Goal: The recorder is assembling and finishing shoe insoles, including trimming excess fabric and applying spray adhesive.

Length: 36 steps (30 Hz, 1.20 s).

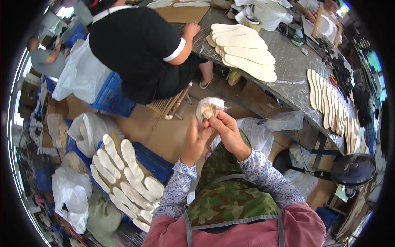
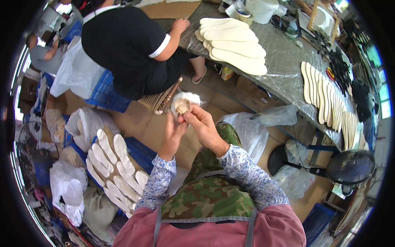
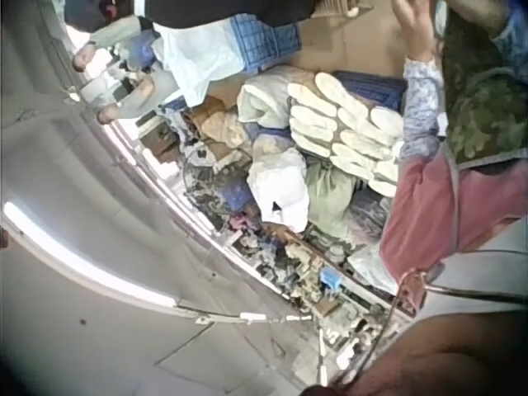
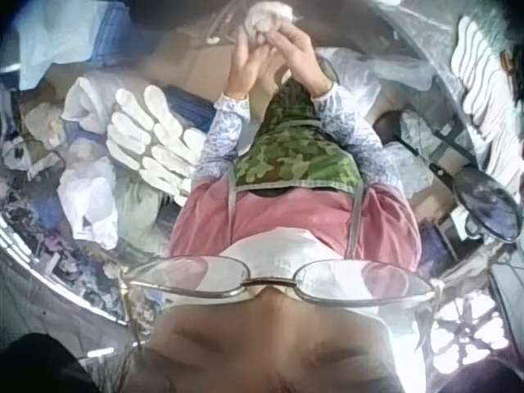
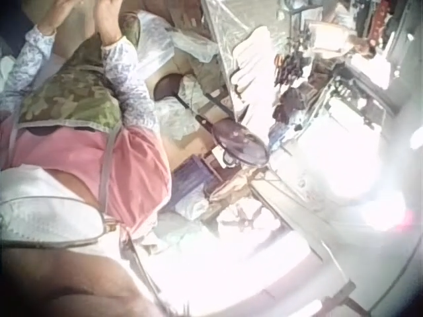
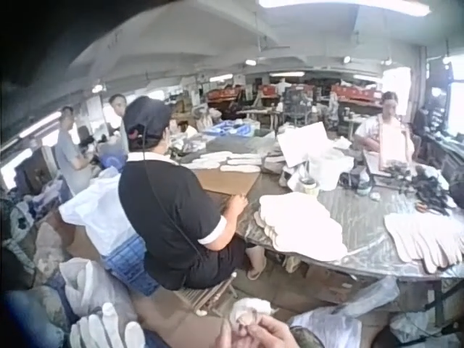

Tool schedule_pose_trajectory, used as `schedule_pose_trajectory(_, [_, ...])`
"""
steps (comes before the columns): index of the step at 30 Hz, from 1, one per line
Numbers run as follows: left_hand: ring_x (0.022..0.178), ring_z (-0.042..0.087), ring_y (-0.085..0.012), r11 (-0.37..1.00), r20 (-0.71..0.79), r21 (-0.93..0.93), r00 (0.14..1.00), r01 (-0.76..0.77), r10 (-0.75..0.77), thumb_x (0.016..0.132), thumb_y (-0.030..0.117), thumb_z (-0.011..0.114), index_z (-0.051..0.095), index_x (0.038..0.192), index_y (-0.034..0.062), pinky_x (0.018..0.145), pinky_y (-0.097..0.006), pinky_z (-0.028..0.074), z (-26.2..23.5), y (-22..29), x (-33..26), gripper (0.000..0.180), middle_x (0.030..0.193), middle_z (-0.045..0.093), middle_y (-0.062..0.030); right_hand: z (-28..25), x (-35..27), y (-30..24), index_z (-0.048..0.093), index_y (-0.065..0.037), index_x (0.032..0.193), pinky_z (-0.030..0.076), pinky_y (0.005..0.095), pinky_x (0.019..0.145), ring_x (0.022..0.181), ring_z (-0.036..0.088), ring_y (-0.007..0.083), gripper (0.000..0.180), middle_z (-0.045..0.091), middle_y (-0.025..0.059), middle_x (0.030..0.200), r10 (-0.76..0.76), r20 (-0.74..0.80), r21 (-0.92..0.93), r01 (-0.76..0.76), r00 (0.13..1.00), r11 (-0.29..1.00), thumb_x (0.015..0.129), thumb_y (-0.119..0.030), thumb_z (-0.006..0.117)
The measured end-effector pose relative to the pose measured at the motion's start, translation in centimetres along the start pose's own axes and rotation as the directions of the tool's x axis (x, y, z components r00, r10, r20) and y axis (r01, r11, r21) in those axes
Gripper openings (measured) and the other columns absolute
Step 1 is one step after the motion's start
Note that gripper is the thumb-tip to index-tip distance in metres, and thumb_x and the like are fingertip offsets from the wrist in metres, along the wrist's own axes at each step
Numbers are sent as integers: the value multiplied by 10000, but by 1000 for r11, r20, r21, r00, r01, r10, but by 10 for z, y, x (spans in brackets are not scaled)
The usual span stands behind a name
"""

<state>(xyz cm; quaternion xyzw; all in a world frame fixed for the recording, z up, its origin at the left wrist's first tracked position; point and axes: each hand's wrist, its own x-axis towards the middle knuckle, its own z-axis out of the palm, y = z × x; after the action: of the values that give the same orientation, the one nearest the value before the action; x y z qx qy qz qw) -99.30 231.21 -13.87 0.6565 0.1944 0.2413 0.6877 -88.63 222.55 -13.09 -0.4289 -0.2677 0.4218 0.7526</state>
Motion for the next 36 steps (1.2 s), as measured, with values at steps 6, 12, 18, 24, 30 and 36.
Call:
schedule_pose_trajectory(6, [1103,515,-138,959,129,-283,992,21,16,921,126,593,364,1343,15,948,-294,423,2,9,58,493,1233,500,-73,-29,41,-31,571,-25,1000,460,227,693,791,561,69,104,620,-2,918,15,4,-129,-14,1000,992,930,-98,595])
schedule_pose_trajectory(12, [1138,516,-132,969,192,-223,979,109,-66,904,55,557,352,1389,-1,968,-282,406,13,-2,123,529,1273,514,-73,-84,100,-60,522,-45,1032,454,336,726,814,535,217,488,538,88,921,-530,-28,-857,253,847,449,616,-32,778])
schedule_pose_trajectory(18, [1061,582,-152,891,191,-307,939,335,-288,908,78,547,462,1298,-26,933,-290,443,56,-27,232,413,1192,590,-95,-187,187,-88,616,-54,1034,434,398,846,880,572,294,312,581,111,933,-235,66,-866,173,970,469,732,-96,683])
schedule_pose_trajectory(24, [1104,576,-187,757,140,-474,887,450,-440,973,165,480,437,1308,-62,941,-328,462,93,-39,286,408,1233,566,-146,-251,245,-101,619,-27,1083,478,357,760,900,596,280,310,605,133,920,-319,92,-742,278,943,610,773,-22,641])
schedule_pose_trajectory(30, [1155,521,-163,703,79,-482,825,523,-560,975,226,513,414,1335,-21,982,-312,418,82,-45,297,448,1262,533,-90,-258,271,-97,667,-29,998,469,329,813,950,589,236,209,603,112,1006,-286,174,-719,320,942,617,793,-70,673])
schedule_pose_trajectory(36, [1144,523,-157,785,218,-325,850,527,-480,914,212,603,403,1350,-26,975,-312,414,59,-58,295,535,1250,536,-81,-247,275,-58,678,2,816,478,301,664,699,615,180,171,646,107,753,-2,-44,-605,-25,999,795,779,-158,724])
